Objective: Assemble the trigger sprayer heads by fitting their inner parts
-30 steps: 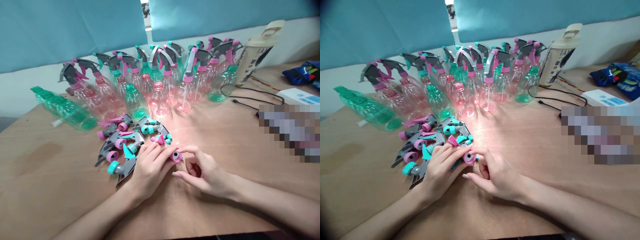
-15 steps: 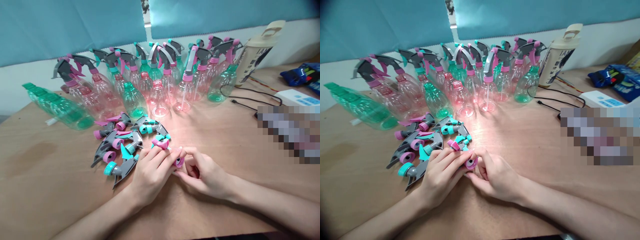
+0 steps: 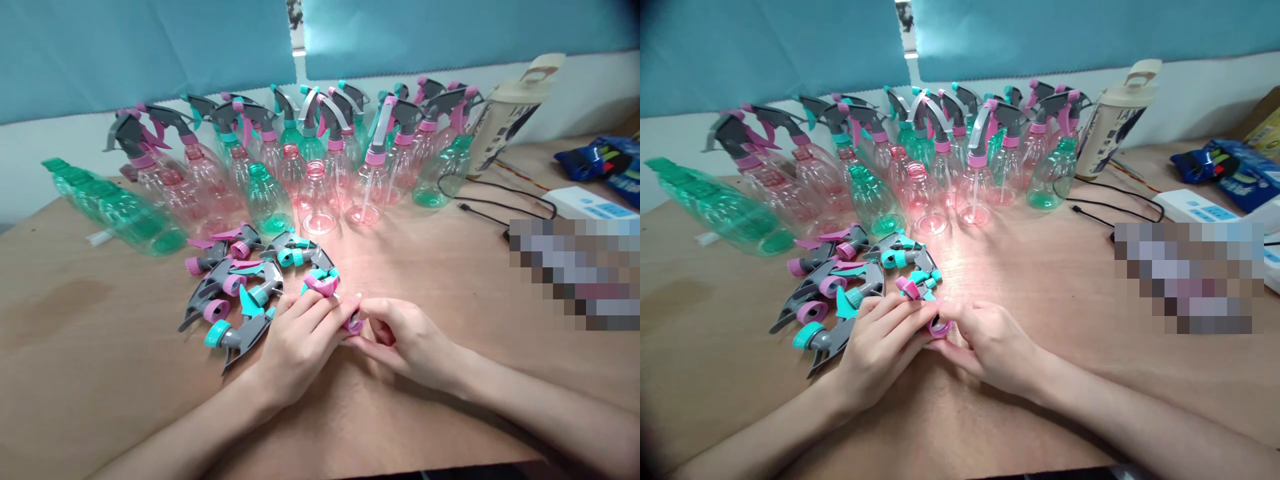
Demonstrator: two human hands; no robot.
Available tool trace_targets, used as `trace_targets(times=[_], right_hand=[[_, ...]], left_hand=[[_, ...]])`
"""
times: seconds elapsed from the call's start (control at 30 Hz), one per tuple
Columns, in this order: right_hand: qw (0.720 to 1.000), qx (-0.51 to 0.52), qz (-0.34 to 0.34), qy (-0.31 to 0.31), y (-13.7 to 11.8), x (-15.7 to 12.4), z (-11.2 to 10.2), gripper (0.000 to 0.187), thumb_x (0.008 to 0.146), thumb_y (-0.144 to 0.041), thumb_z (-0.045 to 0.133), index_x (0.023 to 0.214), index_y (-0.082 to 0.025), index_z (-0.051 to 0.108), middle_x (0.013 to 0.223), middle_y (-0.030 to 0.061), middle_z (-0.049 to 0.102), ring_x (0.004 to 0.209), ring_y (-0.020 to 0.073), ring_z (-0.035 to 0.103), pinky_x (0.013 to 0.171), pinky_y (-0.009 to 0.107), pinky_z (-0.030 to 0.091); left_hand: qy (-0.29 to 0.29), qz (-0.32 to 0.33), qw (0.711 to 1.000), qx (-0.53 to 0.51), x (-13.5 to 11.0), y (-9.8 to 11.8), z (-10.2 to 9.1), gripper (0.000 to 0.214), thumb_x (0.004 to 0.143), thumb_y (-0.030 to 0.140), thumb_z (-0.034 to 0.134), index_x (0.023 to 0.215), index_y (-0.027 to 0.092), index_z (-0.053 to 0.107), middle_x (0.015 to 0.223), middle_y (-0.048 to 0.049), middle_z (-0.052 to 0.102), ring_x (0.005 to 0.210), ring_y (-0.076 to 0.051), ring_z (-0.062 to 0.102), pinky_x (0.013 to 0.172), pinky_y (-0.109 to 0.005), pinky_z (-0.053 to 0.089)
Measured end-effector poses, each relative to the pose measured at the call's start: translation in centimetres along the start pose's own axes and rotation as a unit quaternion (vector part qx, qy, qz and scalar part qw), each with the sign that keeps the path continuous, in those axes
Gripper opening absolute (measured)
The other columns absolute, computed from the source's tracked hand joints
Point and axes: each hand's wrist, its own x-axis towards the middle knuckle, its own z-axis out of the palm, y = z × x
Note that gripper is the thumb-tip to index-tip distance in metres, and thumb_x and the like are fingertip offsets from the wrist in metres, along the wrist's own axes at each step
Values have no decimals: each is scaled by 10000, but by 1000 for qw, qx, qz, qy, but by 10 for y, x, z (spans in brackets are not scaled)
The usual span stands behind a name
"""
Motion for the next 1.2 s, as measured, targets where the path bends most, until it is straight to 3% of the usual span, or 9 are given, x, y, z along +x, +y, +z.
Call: trace_targets(times=[0.1,0.23,0.33,0.43,0.57,0.7,0.83,0.97,1.2], right_hand=[[999,-13,37,-14,1,1,-1,74,864,-204,573,893,-188,506,597,-67,425,500,80,388,493,202,345],[997,15,76,-18,2,0,-2,204,869,-175,539,1071,-183,511,642,-54,497,520,81,447,521,199,382],[996,28,83,-32,1,0,-2,218,864,-188,545,1080,-190,513,682,-41,537,541,82,466,538,202,391],[991,42,120,-46,0,1,-3,171,852,-271,591,976,-180,517,612,-61,491,494,78,429,493,203,354],[982,74,156,-69,1,3,-6,336,781,-451,670,892,-177,511,586,-66,471,485,83,415,478,215,337],[970,134,188,-74,1,4,-9,346,818,-516,603,848,-177,538,585,-56,476,502,85,413,472,213,320],[957,177,222,-67,-2,7,-10,347,877,-504,521,820,-166,574,575,-52,463,507,85,415,486,217,330],[943,197,261,-55,-4,10,-8,318,855,-475,570,792,-164,580,568,-54,457,501,81,414,484,217,331],[940,205,270,-47,-3,9,-6,276,841,-431,607,792,-160,606,555,-51,503,488,80,447,489,214,359]], left_hand=[[0,-28,1000,2,1,-2,-1,208,920,234,541,1091,136,606,880,-40,708,761,-165,582,668,-299,352],[13,-36,999,-2,2,-2,-4,225,893,205,585,1107,138,604,931,-42,715,781,-162,591,682,-302,359],[13,-34,999,2,2,-3,-4,223,888,221,595,1098,145,609,910,-34,718,772,-161,593,680,-300,363],[8,-37,999,13,1,-4,-4,221,888,220,595,1098,156,614,911,-30,720,782,-163,598,691,-304,363],[6,-39,999,25,1,-7,-5,227,891,203,587,1113,164,614,908,-22,719,779,-160,599,684,-305,356],[15,-29,999,28,1,-7,-5,217,887,177,590,1100,153,618,879,-22,717,788,-159,602,695,-302,353],[28,-9,999,30,1,-5,-3,182,894,172,577,1069,151,623,841,-23,711,783,-156,604,689,-296,355],[24,-7,999,37,1,-4,-3,176,900,184,572,1068,150,614,843,-23,712,768,-155,600,681,-296,358],[28,-15,999,33,1,-7,-3,177,893,199,591,1060,146,620,853,-17,716,784,-150,595,689,-293,352]])
